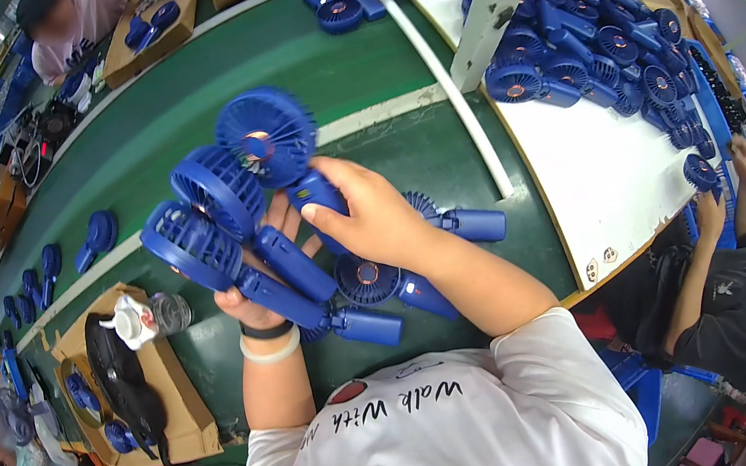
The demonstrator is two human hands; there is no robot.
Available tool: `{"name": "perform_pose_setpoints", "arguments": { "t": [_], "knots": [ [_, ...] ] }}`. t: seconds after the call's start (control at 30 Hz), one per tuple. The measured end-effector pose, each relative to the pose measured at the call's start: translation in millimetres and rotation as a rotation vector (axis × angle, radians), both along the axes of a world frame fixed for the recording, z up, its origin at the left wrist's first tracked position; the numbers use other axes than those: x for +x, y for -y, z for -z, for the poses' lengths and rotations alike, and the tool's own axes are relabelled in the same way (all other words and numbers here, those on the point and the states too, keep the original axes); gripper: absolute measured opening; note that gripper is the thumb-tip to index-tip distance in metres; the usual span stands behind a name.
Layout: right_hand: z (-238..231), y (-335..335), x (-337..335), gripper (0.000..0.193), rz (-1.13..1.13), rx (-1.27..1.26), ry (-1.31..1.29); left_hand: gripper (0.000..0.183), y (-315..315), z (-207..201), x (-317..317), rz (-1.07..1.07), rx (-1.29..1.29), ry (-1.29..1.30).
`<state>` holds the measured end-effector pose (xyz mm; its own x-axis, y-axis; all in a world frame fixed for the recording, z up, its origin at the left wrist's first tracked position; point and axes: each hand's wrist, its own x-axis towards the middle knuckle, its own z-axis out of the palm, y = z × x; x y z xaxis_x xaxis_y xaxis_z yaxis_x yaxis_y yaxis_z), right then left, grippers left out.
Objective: The person assembles blue portable fans by attaching fan heads to handles and testing them. They wipe the fan handles with a white cloth and place the assembled units on the table. The person handles multiple fans one at a time, repeatedly picking up, assembling, and testing each unit.
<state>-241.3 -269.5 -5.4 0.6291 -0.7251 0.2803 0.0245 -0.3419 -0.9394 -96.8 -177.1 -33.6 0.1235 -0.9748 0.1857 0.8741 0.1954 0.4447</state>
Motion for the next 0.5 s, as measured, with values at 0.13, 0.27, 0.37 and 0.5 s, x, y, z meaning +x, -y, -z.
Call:
{"name": "perform_pose_setpoints", "arguments": {
  "t": [0.13, 0.27, 0.37, 0.5],
  "knots": [
    [-9, -2, -16, 0.049, -0.159, -0.374, -0.148, 0.110, 6, 6, 7, -0.025, -0.117, 0.056],
    [-9, -10, -15, 0.056, -0.281, -0.039, 0.109, 0.111, 2, -7, -5, -0.046, -0.140, 0.067],
    [-1, -30, -7, 0.091, -0.160, -0.146, -0.096, 0.089, -5, -23, -27, -0.191, 0.143, 0.385],
    [11, -48, -17, 0.091, -0.464, 1.005, 0.396, 0.081, -39, -38, -40, -0.260, 0.233, 0.907]
  ]
}}
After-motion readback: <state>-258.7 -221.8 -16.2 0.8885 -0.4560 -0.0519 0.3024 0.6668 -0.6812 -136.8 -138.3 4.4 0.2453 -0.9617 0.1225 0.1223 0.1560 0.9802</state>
